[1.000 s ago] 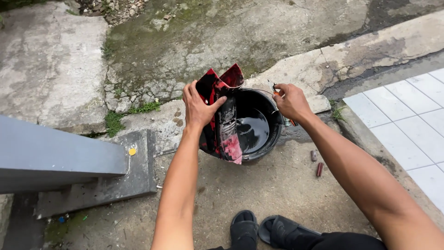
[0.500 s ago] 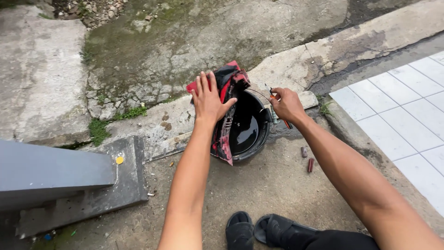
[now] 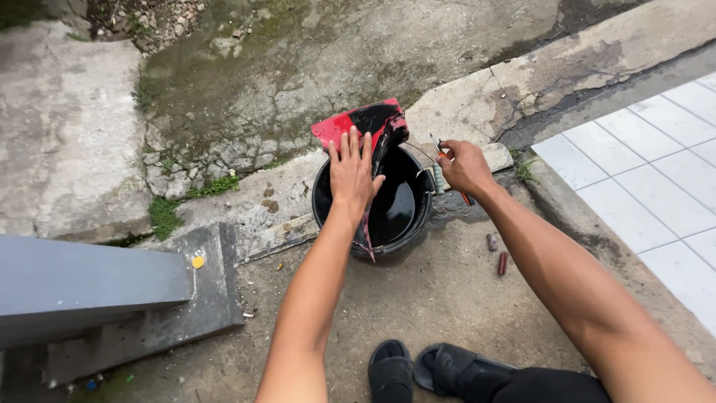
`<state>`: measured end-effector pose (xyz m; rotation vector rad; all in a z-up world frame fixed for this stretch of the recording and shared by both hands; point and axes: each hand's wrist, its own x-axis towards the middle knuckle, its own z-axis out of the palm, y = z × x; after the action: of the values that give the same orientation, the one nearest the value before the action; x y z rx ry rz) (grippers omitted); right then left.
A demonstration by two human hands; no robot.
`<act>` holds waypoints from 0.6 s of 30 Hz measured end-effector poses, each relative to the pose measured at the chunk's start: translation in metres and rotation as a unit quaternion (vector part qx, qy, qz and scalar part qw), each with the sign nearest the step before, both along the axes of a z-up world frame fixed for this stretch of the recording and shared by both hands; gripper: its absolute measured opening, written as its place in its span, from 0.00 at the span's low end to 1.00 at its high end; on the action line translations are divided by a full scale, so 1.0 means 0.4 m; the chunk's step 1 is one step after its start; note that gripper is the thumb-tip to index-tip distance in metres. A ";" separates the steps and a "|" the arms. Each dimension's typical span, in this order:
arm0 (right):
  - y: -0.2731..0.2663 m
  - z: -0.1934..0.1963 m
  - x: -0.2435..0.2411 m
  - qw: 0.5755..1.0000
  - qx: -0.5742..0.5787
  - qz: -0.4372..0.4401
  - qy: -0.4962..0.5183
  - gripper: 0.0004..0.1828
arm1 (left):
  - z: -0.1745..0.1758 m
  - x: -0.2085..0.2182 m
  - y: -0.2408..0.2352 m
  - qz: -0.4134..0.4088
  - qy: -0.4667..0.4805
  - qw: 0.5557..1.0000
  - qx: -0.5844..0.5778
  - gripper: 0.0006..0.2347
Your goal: Wet sanding a plastic vehicle component using sandpaper and water in a bucket
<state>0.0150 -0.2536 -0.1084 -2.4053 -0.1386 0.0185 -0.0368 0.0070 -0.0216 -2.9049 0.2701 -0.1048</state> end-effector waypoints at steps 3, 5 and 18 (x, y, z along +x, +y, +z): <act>0.004 0.017 -0.009 1.000 -0.002 -0.001 0.009 0.21 | 0.006 -0.031 0.009 -0.011 -0.022 1.000 0.006 0.42; -0.015 0.028 -0.007 1.000 0.007 -0.006 0.013 0.22 | 0.012 -0.043 0.016 -0.041 -0.044 0.998 -0.005 0.40; -0.321 -0.168 -0.243 0.988 0.021 -0.147 0.036 0.18 | 0.037 -0.141 0.013 -0.176 -0.203 0.962 -0.054 0.27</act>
<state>-0.0822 -0.3822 -0.1758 -2.3559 0.2467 -0.0347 -0.0933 0.0123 -0.0067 -2.8156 0.7175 -0.7841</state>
